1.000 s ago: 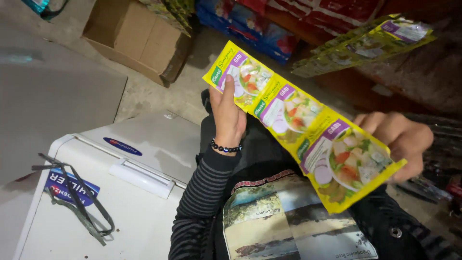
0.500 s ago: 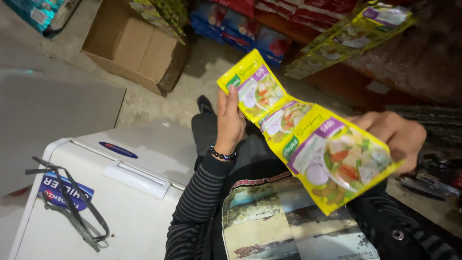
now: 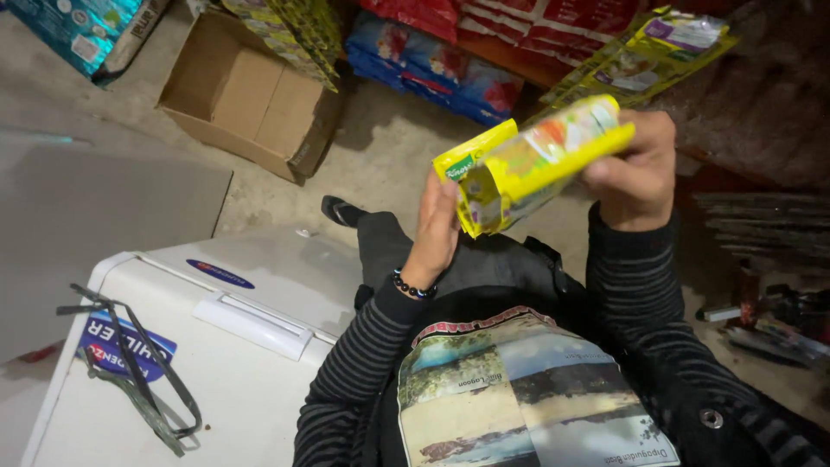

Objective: Organizing and counting individual food seasoning packets on a shelf and the top of a chest freezer.

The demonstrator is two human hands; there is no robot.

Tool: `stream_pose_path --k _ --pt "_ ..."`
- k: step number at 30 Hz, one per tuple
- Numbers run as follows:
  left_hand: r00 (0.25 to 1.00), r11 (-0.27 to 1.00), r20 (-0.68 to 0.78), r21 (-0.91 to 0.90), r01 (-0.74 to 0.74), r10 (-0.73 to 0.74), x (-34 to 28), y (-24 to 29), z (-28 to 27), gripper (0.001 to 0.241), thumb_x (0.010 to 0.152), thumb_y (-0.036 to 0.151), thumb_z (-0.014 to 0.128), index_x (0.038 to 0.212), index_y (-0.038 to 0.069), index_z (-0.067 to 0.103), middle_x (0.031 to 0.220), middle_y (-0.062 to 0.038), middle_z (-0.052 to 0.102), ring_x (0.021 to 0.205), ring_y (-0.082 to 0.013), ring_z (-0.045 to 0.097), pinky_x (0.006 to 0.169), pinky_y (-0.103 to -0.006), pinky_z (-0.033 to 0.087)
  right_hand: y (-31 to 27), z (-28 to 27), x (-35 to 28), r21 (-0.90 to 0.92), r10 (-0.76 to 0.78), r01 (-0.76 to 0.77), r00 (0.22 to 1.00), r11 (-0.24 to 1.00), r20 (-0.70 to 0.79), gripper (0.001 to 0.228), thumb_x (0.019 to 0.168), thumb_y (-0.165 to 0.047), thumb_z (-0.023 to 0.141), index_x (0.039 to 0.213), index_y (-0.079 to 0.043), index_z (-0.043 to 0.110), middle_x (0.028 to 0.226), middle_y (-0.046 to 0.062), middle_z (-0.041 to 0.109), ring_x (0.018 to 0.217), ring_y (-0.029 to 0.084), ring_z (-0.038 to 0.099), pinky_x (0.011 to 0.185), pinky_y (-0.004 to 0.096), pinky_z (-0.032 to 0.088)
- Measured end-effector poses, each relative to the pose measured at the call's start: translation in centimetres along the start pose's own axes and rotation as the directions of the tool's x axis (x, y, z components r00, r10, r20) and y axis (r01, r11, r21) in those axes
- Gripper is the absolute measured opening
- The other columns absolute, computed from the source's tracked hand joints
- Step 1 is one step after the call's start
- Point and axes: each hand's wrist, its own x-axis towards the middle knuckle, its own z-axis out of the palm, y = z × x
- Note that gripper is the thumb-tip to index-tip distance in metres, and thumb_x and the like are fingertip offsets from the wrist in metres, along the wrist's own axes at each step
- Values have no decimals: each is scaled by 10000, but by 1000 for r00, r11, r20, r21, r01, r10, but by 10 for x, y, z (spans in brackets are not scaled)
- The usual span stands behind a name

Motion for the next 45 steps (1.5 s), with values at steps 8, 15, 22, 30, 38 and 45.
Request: stream_pose_path --k 8,15,22,30,38,45 --pt "976 974 195 186 -131 94 -4 7 2 661 1050 251 591 1604 32 305 1588 -113 450 1512 -225 419 1291 -382 312 10 20 33 133 127 -131 991 982 41 311 977 -90 741 1244 67 722 1163 152 759 977 185 743 917 316 582" --pt "958 863 -153 484 -141 243 0 -15 -3 551 1010 -13 533 1535 15 371 1415 -121 583 1297 -225 589 1100 -348 500 -21 45 16 -108 358 -349 930 931 84 278 956 -46 734 1216 53 727 1134 127 756 986 158 715 907 296 563" --pt "926 975 -311 12 -222 214 1 1 -7 331 1152 129 408 1455 14 474 1386 -101 609 1260 -202 607 1094 -369 495 -18 51 -13 -282 565 -538 825 795 18 265 912 -44 736 1159 52 738 1051 80 767 925 109 685 841 272 541" --pt "942 945 -293 -230 -234 162 -5 40 27 456 1133 327 401 1444 0 465 1377 -126 609 1278 -235 618 1111 -393 485 10 61 -26 -288 607 -599 792 747 -72 195 943 -105 740 1088 25 720 904 7 719 797 58 641 700 252 530" --pt "879 918 -335 321 -232 339 -17 42 41 379 1096 123 592 1419 -10 446 1327 -110 623 1185 -156 614 1055 -328 498 35 55 -36 -223 535 -542 839 810 -96 283 930 -79 773 1104 -49 551 925 20 709 812 40 642 686 224 514" --pt "858 781 -185 536 -320 479 -28 75 51 401 1130 134 599 1463 -1 420 1344 -110 601 1221 -155 587 1129 -321 466 53 33 -17 -439 495 -357 831 824 254 478 828 -161 848 1247 4 688 1133 69 762 1001 101 662 908 306 523"
